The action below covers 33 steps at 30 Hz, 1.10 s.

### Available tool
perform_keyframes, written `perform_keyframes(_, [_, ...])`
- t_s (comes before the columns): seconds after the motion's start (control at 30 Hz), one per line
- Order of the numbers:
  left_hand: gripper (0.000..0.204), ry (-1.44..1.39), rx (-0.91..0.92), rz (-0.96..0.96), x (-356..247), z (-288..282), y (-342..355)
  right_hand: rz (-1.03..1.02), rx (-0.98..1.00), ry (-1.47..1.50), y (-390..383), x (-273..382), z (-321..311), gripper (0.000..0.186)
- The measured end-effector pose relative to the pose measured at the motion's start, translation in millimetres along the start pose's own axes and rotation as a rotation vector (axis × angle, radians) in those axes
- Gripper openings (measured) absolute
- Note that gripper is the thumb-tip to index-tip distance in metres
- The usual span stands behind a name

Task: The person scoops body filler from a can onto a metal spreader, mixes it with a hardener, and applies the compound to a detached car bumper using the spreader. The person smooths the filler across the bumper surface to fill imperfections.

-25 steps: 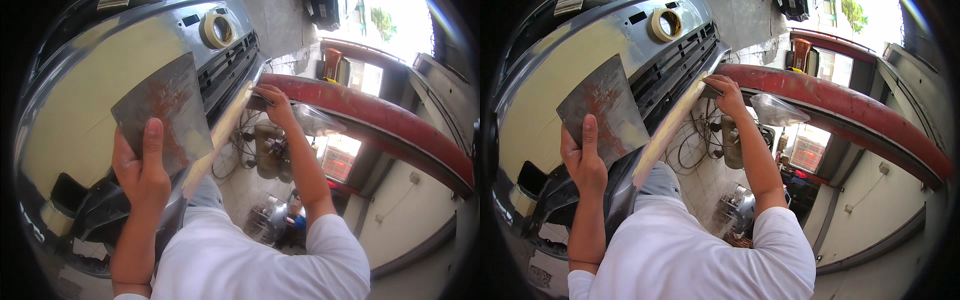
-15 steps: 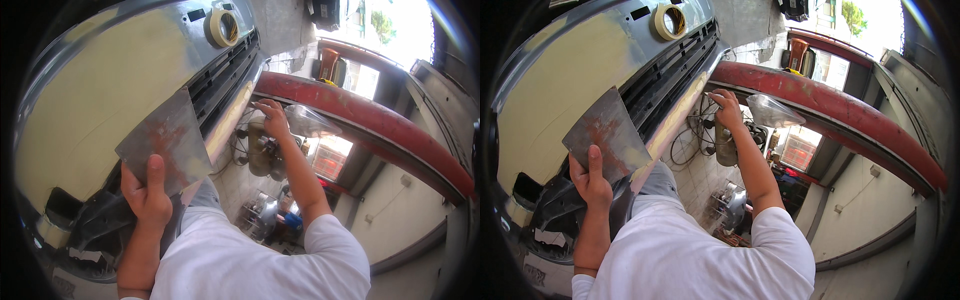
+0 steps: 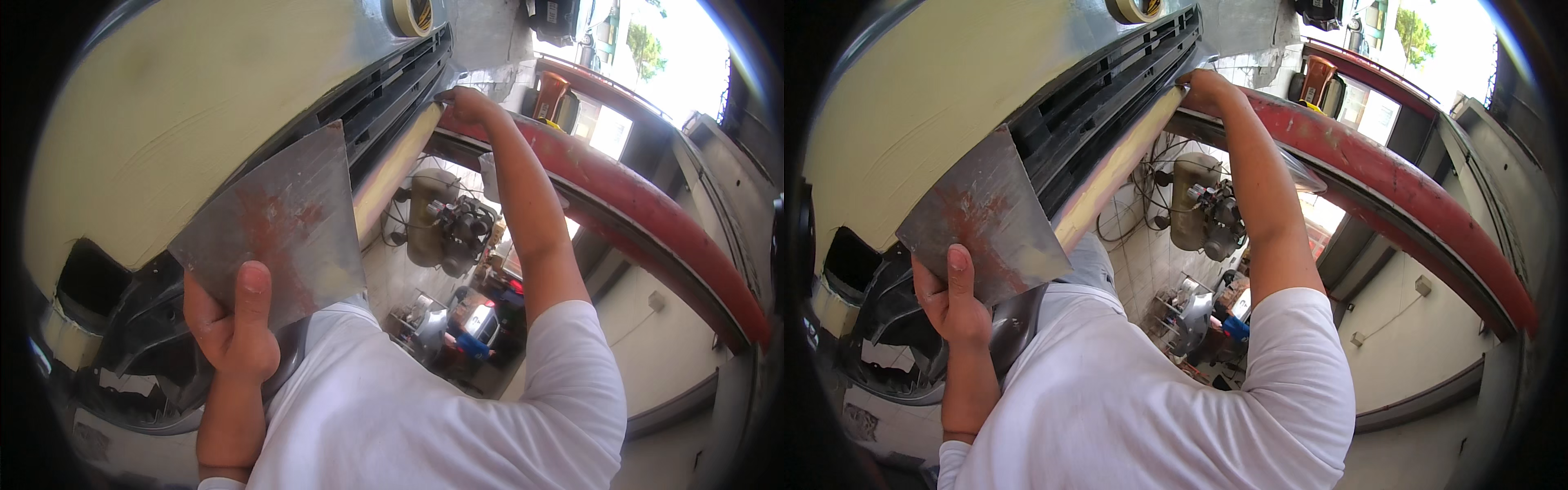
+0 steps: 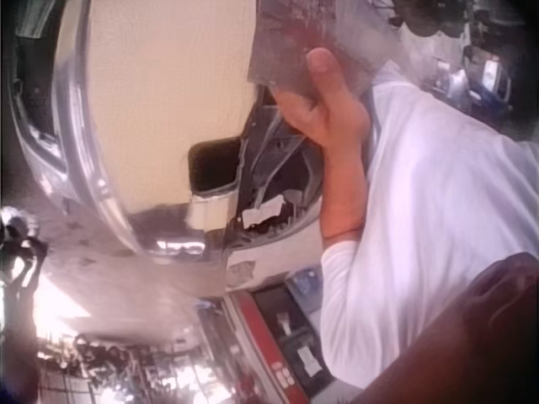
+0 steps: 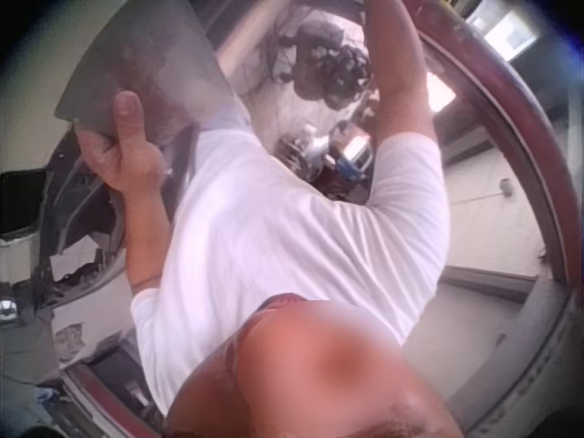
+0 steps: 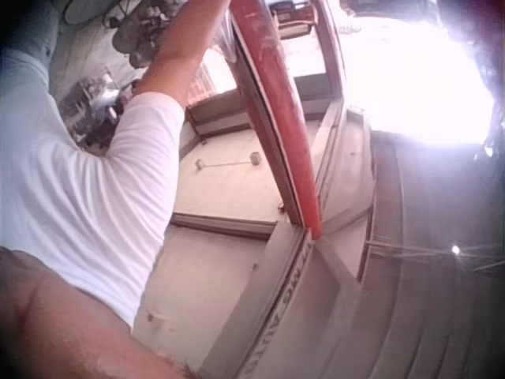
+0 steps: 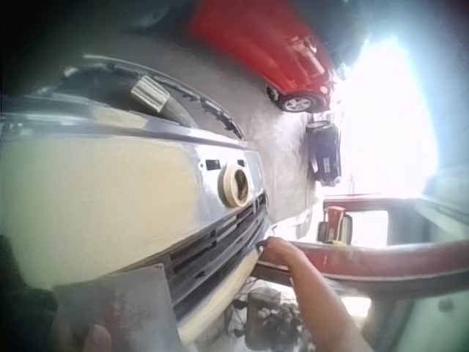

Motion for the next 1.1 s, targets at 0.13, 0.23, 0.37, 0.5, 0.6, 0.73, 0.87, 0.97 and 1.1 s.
perform_keyframes(0.13, [0.054,-0.034,0.018,-0.046,2,-40,-37,-0.057,-0.023,-0.012,-7,26,-7,0.065])
perform_keyframes(0.23, [0.057,-0.065,0.042,-0.033,-4,-57,-53,-0.104,0.013,-0.120,9,24,2,0.065])
perform_keyframes(0.37, [0.060,0.020,-0.002,0.021,-4,-75,-72,-0.145,0.073,-0.146,16,30,12,0.062])
perform_keyframes(0.5, [0.061,0.020,-0.047,0.076,-6,-85,-78,-0.160,0.056,-0.250,11,43,13,0.060])
perform_keyframes(0.6, [0.060,-0.037,-0.123,0.093,-17,-92,-78,-0.158,0.045,-0.252,-3,57,11,0.057])
perform_keyframes(0.73, [0.059,-0.076,-0.174,0.137,-25,-93,-83,-0.159,0.032,-0.244,-18,69,8,0.056])
perform_keyframes(0.87, [0.057,-0.070,-0.122,0.217,-27,-96,-87,-0.151,0.036,-0.254,-29,81,10,0.056])
perform_keyframes(0.97, [0.052,-0.093,-0.134,0.283,-30,-102,-93,-0.190,0.035,-0.253,-32,85,14,0.055])
perform_keyframes(1.1, [0.047,-0.064,-0.161,0.359,-37,-111,-101,-0.198,0.011,-0.252,-41,96,16,0.054])
Point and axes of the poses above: each hand's wrist, its own y-axis towards the middle knuckle, its own z-axis out of the palm, x = y × z, the point moved 9 cm from there along y, towards the middle knuckle, and after that the axes turned 2 degrees about z, right-handed, at the moved point
